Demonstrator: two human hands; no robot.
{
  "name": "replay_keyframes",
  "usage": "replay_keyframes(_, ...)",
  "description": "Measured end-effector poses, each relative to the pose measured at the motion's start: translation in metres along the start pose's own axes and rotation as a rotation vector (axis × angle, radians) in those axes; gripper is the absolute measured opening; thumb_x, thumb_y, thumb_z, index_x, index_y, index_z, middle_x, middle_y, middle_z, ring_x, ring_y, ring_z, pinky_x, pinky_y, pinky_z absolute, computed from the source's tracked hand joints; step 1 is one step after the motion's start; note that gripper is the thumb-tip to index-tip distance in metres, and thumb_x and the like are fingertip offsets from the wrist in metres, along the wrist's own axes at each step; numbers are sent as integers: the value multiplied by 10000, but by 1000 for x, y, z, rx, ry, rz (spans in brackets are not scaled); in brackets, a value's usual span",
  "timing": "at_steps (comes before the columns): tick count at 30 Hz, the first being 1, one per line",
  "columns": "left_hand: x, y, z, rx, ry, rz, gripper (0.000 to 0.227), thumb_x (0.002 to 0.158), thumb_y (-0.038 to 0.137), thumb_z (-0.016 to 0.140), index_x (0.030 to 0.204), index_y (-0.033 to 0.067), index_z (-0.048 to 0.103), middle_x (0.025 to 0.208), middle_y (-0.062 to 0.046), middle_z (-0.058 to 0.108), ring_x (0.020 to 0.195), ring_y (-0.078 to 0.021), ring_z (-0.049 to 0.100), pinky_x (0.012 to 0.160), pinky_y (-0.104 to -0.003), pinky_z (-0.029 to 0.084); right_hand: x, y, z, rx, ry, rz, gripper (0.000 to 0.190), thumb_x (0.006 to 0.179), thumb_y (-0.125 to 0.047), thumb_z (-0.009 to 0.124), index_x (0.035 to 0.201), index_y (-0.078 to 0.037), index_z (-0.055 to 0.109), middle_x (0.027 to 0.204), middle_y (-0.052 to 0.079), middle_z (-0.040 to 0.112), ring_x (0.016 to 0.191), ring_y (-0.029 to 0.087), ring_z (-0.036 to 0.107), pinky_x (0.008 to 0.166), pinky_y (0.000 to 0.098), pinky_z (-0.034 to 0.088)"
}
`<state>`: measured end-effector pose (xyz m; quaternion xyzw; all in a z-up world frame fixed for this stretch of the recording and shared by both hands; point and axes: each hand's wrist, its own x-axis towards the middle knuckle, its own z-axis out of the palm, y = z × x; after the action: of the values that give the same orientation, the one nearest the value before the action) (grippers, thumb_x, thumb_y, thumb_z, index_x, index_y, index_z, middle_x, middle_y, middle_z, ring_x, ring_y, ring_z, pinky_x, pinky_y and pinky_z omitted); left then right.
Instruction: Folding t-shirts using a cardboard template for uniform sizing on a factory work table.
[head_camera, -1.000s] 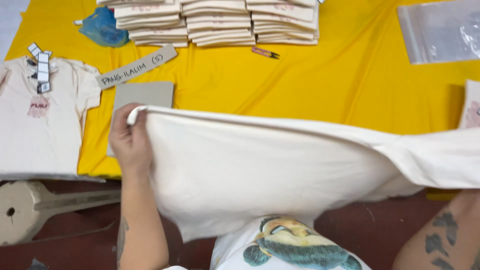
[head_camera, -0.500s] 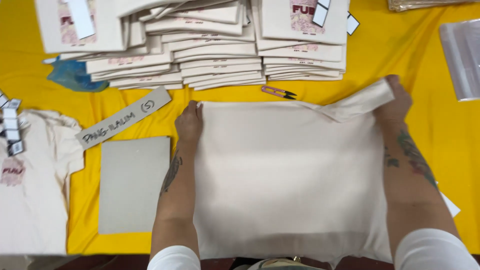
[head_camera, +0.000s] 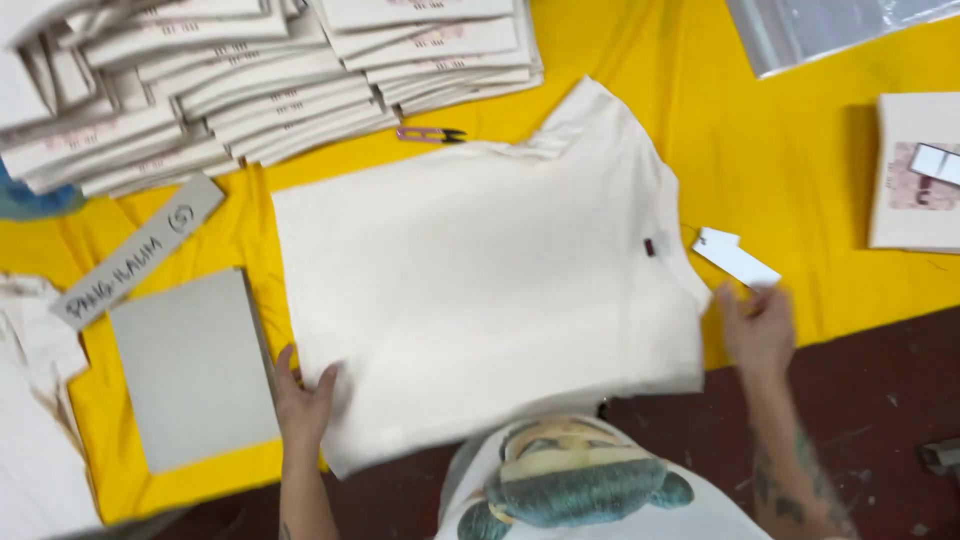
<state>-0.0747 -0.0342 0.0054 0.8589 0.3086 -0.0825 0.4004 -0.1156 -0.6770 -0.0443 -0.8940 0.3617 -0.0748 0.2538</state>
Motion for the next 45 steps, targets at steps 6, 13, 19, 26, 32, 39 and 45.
replay_keyframes(6, -61, -113, 15, -49, 140, 49, 712, 875, 113, 656, 1541, 114, 407, 1401, -169, 563, 1176, -296, 593, 1033, -366, 444, -47, 17, -3, -112, -397, -257, 438, 941, -436, 654, 769, -33, 677, 804, 102, 626, 892, 311, 576, 772, 458, 432)
replay_keyframes(13, -66, -116, 22, 461, 493, 148, 561, 874, 140, 809, 1405, 132, 628, 1087, -126, 633, 1089, -369, 643, 903, -482, 553, -47, 41, -29, 3, -546, -7, 438, 880, -508, 779, 1142, -201, 608, 1109, 84, 744, 1105, 336, 696, 876, 463, 536)
replay_keyframes(19, 31, -115, -2, 406, 859, 466, 440, 814, 119, 885, 1194, -22, 712, 1189, -247, 562, 1146, -446, 583, 1017, -467, 491, -40, 9, -10, 50, -149, -485, 421, 921, -277, 819, 1237, -45, 665, 1038, 175, 679, 905, 366, 688, 801, 465, 539)
replay_keyframes(26, 65, -70, -23, 659, 489, 59, 724, 805, 394, 826, 1375, 24, 574, 1182, -248, 560, 1151, -425, 536, 879, -544, 503, -72, -80, 43, 5, 13, -863, 454, 1021, -248, 766, 1381, -5, 632, 1366, 265, 527, 1307, 469, 505, 1104, 599, 332)
replay_keyframes(32, 83, -69, -30, 623, 404, 107, 500, 856, 295, 791, 1211, 0, 598, 1134, -216, 519, 1126, -384, 501, 853, -514, 503, -67, -68, 91, -112, 168, -962, 585, 1047, -458, 652, 1476, -62, 626, 1546, 283, 460, 1439, 553, 399, 1127, 702, 251)
replay_keyframes(39, 75, -71, -42, 627, 407, 213, 417, 907, 334, 703, 1071, -48, 736, 1020, -268, 633, 991, -439, 628, 764, -532, 563, -71, -62, 94, -129, 263, -900, 548, 960, -438, 726, 1417, -144, 655, 1529, 218, 519, 1438, 468, 440, 1154, 605, 282)
replay_keyframes(45, 124, -126, -65, 749, 625, 265, 249, 1022, 249, 564, 948, 81, 731, 826, -160, 716, 779, -371, 738, 645, -463, 583, -80, -71, 71, -35, 117, -733, 542, 977, -424, 689, 1435, -149, 594, 1563, 191, 474, 1464, 369, 434, 1201, 543, 300)
